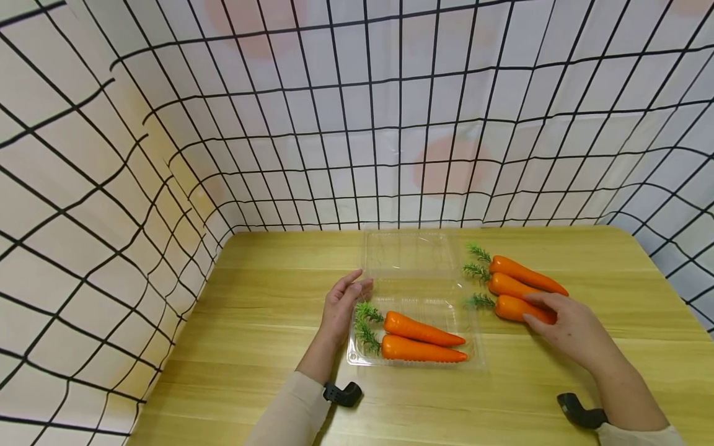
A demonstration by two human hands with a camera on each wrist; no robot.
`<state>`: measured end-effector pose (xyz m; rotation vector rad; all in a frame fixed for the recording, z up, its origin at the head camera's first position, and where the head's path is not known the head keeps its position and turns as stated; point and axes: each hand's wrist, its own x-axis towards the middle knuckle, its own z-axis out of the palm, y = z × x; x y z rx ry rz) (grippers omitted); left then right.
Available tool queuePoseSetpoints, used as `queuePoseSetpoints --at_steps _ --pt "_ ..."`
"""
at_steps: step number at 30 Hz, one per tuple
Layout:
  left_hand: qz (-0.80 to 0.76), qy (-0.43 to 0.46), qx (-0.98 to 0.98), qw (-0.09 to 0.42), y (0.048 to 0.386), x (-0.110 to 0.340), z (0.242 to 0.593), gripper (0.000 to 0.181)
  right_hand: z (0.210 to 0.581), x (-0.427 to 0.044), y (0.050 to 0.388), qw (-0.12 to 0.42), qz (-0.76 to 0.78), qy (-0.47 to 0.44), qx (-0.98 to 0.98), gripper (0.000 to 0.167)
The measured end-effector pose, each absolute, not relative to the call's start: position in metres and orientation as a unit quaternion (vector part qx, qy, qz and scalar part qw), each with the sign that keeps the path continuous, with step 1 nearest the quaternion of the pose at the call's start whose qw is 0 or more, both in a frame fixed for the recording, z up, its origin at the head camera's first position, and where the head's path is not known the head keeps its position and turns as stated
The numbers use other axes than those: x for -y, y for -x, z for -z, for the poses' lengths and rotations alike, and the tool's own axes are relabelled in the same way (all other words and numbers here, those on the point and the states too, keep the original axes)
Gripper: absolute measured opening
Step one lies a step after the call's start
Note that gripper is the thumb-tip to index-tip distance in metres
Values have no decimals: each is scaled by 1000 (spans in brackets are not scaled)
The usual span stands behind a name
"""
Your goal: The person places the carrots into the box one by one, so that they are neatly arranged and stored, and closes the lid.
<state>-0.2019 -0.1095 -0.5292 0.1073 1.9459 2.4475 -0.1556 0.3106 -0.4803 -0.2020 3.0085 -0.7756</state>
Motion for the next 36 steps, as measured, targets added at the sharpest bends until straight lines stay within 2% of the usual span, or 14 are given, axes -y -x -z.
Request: queuePoseSetpoints --at_steps 7,20,36 --pt "-785 -37 -618 8 202 110 530 47 482 -312 157 23 249 77 -965 57" --pt "-787 -34 -615 5 204 109 531 47 483 -311 158 34 247 93 -964 55" --pt "-788 -33 -614 3 202 108 528 46 470 -308 154 30 242 69 -967 62"
